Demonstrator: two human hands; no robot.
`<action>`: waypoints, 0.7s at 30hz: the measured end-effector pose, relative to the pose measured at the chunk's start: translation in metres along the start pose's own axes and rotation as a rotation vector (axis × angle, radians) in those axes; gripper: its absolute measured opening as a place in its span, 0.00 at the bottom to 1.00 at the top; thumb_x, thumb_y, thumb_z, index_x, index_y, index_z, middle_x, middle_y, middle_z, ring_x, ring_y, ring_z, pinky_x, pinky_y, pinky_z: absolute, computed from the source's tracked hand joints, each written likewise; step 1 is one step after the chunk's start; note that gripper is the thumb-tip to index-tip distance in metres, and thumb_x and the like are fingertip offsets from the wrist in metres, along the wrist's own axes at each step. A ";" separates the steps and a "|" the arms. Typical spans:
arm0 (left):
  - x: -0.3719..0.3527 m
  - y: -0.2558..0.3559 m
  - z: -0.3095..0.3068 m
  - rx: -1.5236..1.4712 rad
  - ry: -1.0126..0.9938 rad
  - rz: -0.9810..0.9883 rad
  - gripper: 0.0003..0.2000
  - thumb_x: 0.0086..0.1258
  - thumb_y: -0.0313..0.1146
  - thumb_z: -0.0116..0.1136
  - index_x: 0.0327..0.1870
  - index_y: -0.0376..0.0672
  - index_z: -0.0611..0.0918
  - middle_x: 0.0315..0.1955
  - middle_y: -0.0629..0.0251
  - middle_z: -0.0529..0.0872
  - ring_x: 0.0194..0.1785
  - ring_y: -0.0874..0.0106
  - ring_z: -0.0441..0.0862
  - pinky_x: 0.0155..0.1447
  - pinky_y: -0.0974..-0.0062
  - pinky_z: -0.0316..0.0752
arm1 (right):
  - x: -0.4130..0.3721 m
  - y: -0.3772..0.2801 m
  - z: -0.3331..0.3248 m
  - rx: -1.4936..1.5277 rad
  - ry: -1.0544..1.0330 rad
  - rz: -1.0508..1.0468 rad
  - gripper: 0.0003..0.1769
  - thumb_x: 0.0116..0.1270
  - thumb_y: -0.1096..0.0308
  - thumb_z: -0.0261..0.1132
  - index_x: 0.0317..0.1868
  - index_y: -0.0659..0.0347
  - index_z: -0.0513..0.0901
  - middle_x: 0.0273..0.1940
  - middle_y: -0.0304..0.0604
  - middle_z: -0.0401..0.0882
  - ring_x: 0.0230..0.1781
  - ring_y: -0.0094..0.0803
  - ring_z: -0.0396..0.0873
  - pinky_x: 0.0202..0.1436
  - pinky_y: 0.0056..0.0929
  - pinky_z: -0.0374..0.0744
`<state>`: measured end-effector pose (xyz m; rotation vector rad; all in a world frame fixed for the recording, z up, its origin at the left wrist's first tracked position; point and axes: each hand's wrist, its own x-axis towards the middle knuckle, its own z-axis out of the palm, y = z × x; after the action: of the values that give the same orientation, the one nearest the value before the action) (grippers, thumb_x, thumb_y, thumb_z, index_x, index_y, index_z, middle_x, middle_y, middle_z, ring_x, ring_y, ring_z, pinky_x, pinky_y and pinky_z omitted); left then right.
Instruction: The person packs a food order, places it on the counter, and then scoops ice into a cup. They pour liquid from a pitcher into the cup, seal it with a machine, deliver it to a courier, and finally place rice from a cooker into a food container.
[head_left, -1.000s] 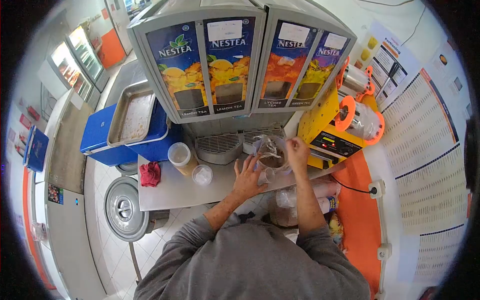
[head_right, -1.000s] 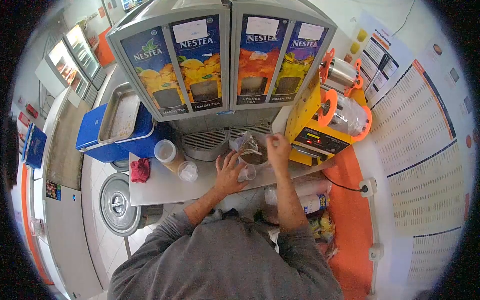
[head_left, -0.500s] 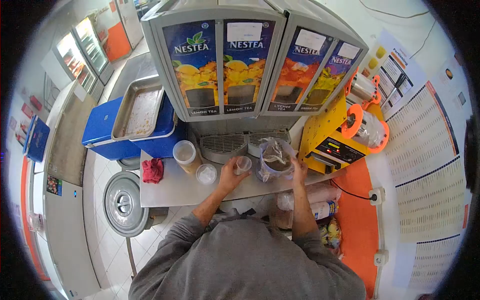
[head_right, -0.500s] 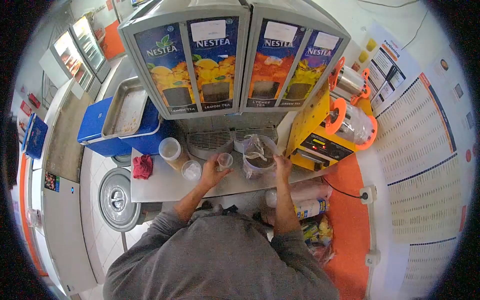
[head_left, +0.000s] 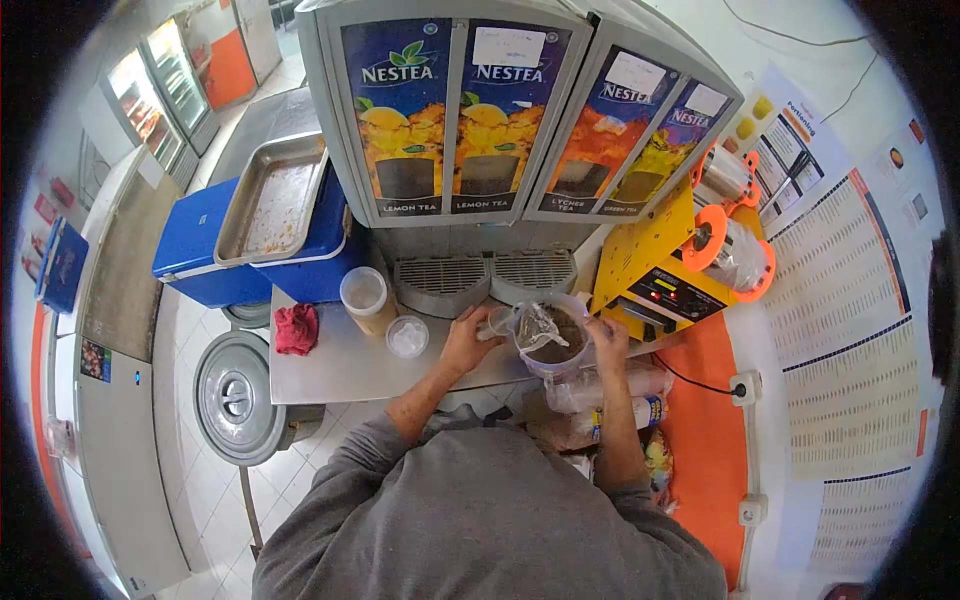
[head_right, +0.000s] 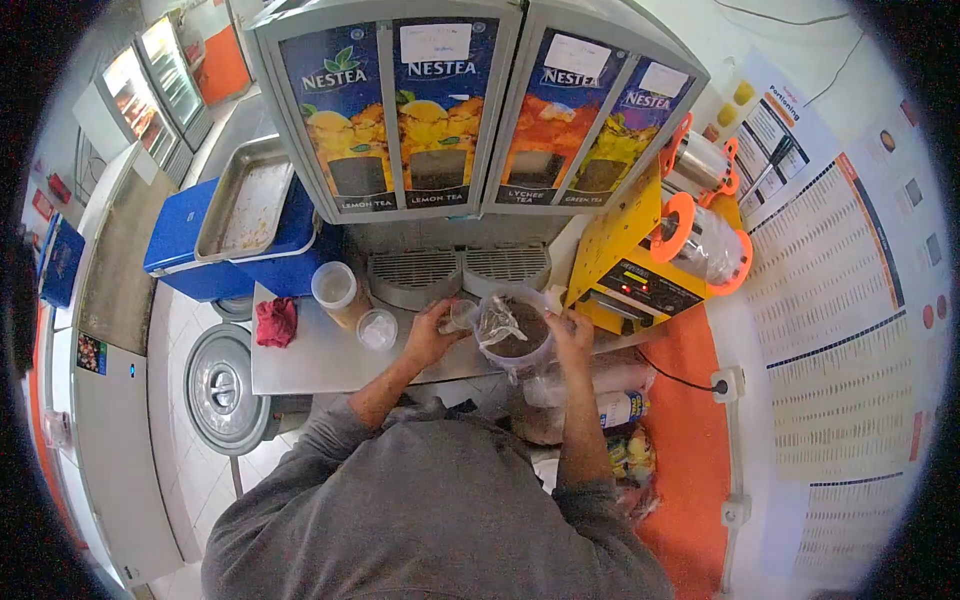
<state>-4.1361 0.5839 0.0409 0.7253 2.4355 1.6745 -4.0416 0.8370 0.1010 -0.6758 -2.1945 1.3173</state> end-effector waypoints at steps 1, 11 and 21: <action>-0.001 0.001 -0.001 0.067 0.001 0.039 0.28 0.53 0.30 0.74 0.56 0.39 0.77 0.48 0.55 0.82 0.52 0.59 0.83 0.56 0.65 0.80 | 0.001 -0.002 -0.001 -0.003 -0.001 0.000 0.23 0.55 0.58 0.73 0.37 0.73 0.83 0.38 0.48 0.81 0.42 0.37 0.77 0.50 0.30 0.72; -0.028 0.012 -0.005 -0.026 0.053 0.099 0.28 0.50 0.29 0.74 0.55 0.40 0.78 0.43 0.53 0.81 0.46 0.54 0.81 0.49 0.62 0.78 | 0.004 -0.035 -0.015 -0.199 -0.128 -0.282 0.19 0.54 0.59 0.73 0.26 0.69 0.80 0.21 0.49 0.75 0.25 0.39 0.74 0.34 0.34 0.71; -0.043 0.021 -0.010 -0.058 0.062 0.012 0.27 0.51 0.29 0.74 0.56 0.39 0.78 0.47 0.54 0.81 0.49 0.58 0.82 0.52 0.65 0.81 | 0.008 -0.060 -0.016 -0.251 -0.204 -0.374 0.20 0.54 0.61 0.72 0.21 0.69 0.75 0.18 0.50 0.69 0.20 0.37 0.69 0.29 0.37 0.67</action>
<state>-4.0949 0.5631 0.0562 0.6917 2.4162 1.7898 -4.0469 0.8276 0.1628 -0.2018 -2.5229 0.9644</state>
